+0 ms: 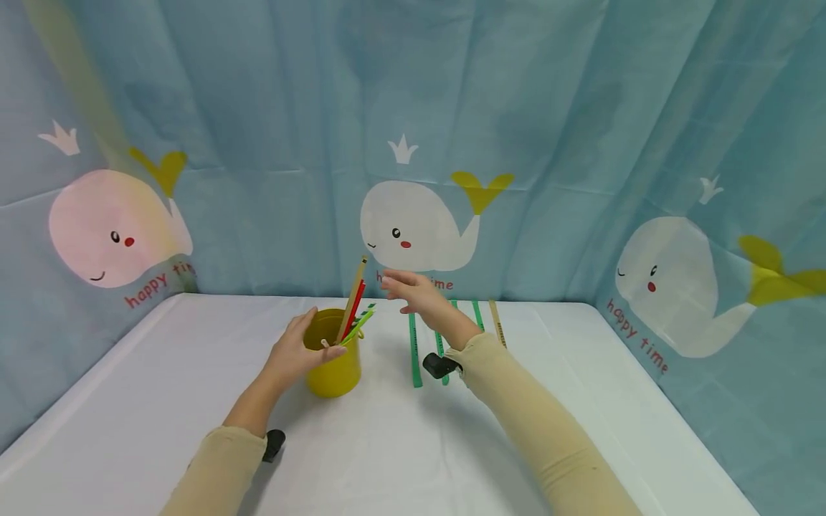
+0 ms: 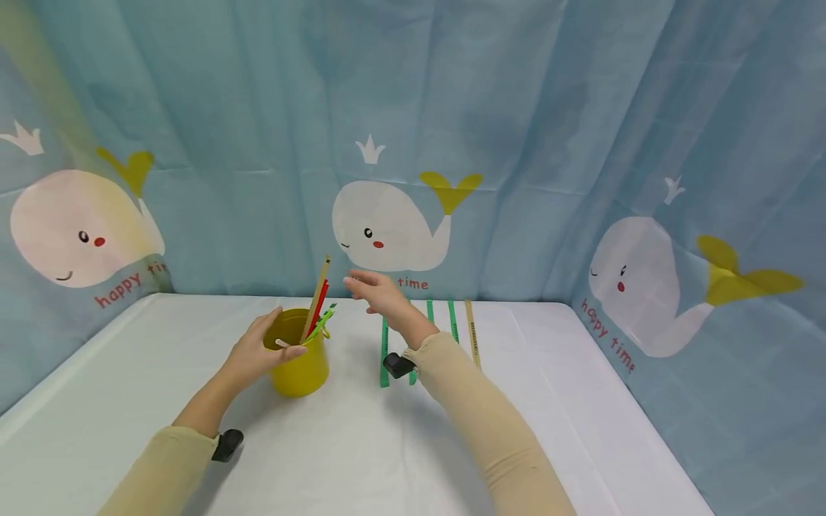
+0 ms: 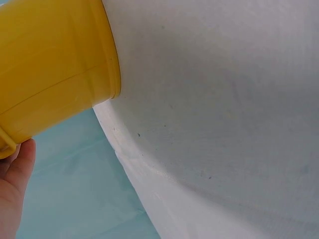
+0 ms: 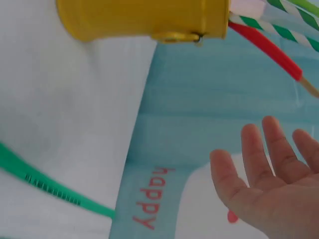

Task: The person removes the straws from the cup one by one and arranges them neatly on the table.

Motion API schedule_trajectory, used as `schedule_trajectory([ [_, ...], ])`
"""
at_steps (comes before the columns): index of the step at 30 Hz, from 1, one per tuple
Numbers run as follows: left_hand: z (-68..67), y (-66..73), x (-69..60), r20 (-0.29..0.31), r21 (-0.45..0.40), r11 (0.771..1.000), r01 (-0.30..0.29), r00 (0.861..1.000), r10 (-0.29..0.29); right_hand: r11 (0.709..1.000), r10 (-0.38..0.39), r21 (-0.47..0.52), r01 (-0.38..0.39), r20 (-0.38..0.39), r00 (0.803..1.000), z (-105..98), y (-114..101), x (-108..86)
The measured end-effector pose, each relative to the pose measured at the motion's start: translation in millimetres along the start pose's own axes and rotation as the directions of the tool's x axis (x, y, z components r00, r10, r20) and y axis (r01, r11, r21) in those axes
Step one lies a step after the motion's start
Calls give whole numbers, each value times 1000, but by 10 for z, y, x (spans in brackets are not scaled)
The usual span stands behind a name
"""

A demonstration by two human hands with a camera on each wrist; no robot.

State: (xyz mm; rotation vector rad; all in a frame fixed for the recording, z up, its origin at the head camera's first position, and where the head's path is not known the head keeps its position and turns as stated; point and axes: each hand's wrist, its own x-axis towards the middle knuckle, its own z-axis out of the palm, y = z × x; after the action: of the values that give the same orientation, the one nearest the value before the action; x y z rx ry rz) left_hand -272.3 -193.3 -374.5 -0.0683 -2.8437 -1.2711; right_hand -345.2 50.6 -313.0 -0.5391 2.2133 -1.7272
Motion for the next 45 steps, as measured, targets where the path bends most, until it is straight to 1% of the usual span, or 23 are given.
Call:
schedule_trajectory([
  [5,5,16,-4,3,-12,1000,15,1000,-15,999,47,20,-47,-4,999,143,-98,100],
  [10,2,24,-10,-1,-16,1000,24,1000,-24,999,54,4,-54,-15,998,284,-187,178],
  [13,3,17,-15,0,-22,999,25,1000,-25,999,46,-5,-46,-32,998,347,-212,206],
  [16,5,15,-21,3,-25,999,22,1000,-22,999,23,-28,-24,-45,999,385,-225,205],
  [22,4,27,-32,-1,-6,1000,8,1000,-8,995,-59,-79,55,-49,997,399,-245,162],
  [25,4,27,-33,-2,-2,1000,6,1000,-6,993,-89,-77,84,-57,994,390,-269,141],
  [29,1,17,-28,-1,6,1000,-6,1000,6,991,-128,-52,122,-114,985,339,-338,99],
  [32,-7,10,-23,-4,14,1000,-19,1000,19,986,-166,-26,164,-175,970,264,-406,39],
  [35,-18,16,-19,-10,25,999,-29,1000,29,971,-234,4,241,-222,946,170,-482,-50],
  [38,-29,23,-20,-14,34,999,-34,999,34,938,-329,27,346,-252,910,74,-548,-137],
  [41,-29,21,-22,-12,35,999,-38,999,38,904,-393,53,425,-286,874,-20,-600,-210],
  [43,-22,16,-21,-10,36,998,-43,999,43,884,-420,73,462,-311,853,-79,-631,-257],
  [45,-9,7,-15,-7,35,998,-45,999,46,869,-426,102,483,-340,839,-138,-655,-302],
])
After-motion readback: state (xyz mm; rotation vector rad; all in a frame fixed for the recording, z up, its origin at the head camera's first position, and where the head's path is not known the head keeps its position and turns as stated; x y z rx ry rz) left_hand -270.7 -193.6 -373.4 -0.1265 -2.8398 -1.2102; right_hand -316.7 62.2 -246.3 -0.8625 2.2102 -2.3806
